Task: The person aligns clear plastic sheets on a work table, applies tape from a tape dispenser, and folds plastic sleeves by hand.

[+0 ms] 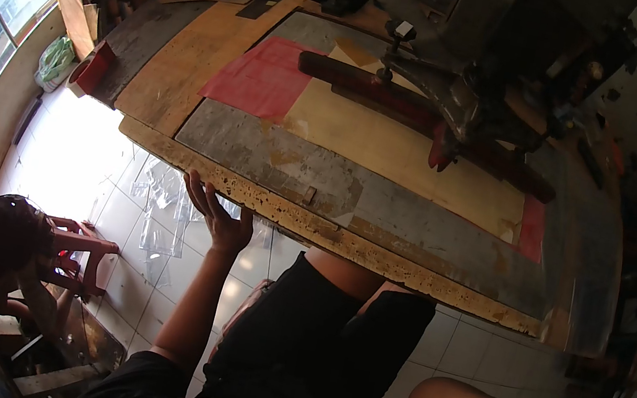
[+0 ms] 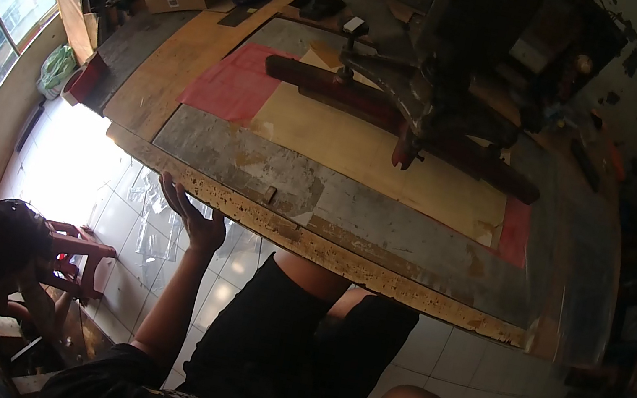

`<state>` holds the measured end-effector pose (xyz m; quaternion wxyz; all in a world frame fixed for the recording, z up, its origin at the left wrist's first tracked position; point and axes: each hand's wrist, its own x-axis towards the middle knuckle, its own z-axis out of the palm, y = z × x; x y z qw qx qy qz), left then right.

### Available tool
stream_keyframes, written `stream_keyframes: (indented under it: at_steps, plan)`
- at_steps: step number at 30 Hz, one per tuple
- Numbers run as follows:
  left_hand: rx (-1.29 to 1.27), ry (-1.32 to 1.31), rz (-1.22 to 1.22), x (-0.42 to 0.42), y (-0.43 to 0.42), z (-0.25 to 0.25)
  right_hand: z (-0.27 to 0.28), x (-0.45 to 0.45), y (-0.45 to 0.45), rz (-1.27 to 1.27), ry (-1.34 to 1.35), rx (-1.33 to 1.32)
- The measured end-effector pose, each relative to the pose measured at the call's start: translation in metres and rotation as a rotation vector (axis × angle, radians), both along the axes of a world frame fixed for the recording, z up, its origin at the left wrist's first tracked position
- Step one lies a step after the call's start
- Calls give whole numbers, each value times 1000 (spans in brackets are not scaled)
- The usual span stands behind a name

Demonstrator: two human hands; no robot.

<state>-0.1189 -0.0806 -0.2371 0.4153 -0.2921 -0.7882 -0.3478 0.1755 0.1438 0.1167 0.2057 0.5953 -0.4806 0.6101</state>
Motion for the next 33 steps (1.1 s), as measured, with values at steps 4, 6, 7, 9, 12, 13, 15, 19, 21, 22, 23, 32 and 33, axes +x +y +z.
stream_keyframes:
  at_steps: [4, 6, 7, 9, 12, 13, 15, 19, 21, 22, 23, 32, 33]
  plan:
    - [9, 2, -10, -1, 1, -1, -3, 2, -8, -100, 53, -147]
    - [10, 2, 1, -1, 1, 0, -1, 7, 0, -40, -11, -48]
    - [12, 3, 1, -1, 1, 0, 0, 9, 3, 23, -76, 51]
    - [-6, 20, -3, 0, 1, 4, -2, 4, 3, 5, -42, 59]
    - [1, 19, -11, 1, 2, 6, -5, 0, -2, -60, 22, -14]
    - [-1, 18, -15, 1, 2, 5, -6, 0, -3, -108, 55, -90]
    - [9, 8, -22, 1, 1, 4, -6, 2, -1, -66, 30, -48]
    - [7, 7, -18, 1, 1, 4, -25, 25, 12, 130, -92, -44]
    - [7, -1, -24, 2, 1, 5, -32, 28, 13, 192, -110, -110]
    - [6, -2, -29, 2, 1, 5, -33, 31, 14, 198, -102, -136]
    - [3, -2, -20, 1, 1, 5, -33, 31, 14, 203, -94, -161]
    - [-10, 10, 12, -2, 0, 0, -40, 40, 38, -302, -254, 54]
    - [-12, 9, 17, -1, -1, 0, -51, 57, 54, -473, -313, 64]
